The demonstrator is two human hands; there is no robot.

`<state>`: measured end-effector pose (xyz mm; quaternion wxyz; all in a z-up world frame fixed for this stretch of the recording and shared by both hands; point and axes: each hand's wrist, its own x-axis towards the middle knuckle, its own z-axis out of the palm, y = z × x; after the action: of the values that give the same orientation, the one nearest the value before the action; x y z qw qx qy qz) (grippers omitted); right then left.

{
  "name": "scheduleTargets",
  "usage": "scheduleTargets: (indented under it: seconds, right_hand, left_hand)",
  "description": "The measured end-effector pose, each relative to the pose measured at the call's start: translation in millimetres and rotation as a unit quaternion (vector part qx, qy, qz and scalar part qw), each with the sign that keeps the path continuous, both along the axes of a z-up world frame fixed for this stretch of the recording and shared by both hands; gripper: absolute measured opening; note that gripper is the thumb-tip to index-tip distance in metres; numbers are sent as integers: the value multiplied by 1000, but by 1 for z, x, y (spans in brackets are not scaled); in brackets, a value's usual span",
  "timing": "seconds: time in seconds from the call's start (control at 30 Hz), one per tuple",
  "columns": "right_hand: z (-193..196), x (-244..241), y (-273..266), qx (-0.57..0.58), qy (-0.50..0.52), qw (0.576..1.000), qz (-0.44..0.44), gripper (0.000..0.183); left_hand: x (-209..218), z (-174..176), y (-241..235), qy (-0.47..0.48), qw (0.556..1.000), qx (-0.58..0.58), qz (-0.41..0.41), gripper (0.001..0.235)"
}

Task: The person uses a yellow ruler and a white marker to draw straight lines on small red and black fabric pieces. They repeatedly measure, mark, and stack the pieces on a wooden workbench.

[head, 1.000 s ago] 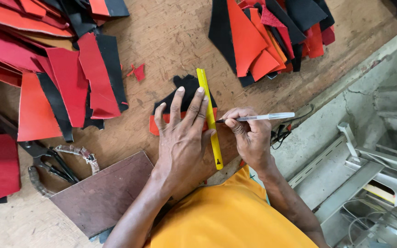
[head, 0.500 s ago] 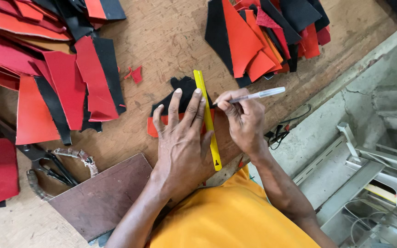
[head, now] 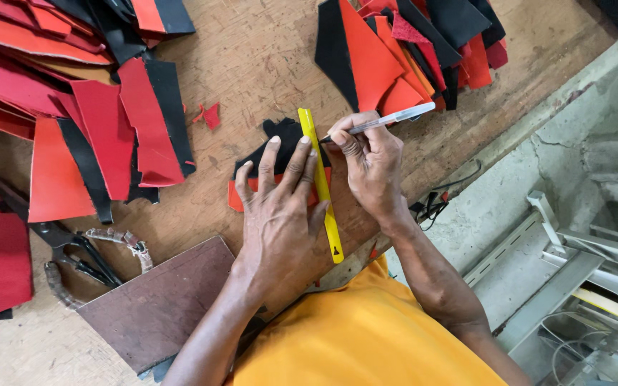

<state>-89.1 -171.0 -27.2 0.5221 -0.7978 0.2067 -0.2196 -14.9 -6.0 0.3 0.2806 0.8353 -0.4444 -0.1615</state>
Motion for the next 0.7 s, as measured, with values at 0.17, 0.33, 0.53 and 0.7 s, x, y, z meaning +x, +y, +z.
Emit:
scheduleTargets:
  seconds: [0.17,0.33,0.53,0.7]
  right_hand:
    - [7,-16,3,-88,15,996,29,13]
    - [30,-59,21,-69,101,991,48,18]
    - [34,-84,66,-168,194,966,-3,35]
    - [14,-76,38,-191,306,929,-88,32]
  left_hand:
    - [-2,-4,4,1,1000,-19,-1,71]
    - [-1,-7,5,-7,1000,-19,2,74]
    - [22,9,26,-43,993,-3,109,79]
    - [29,17,31,6,989,-2,148,66]
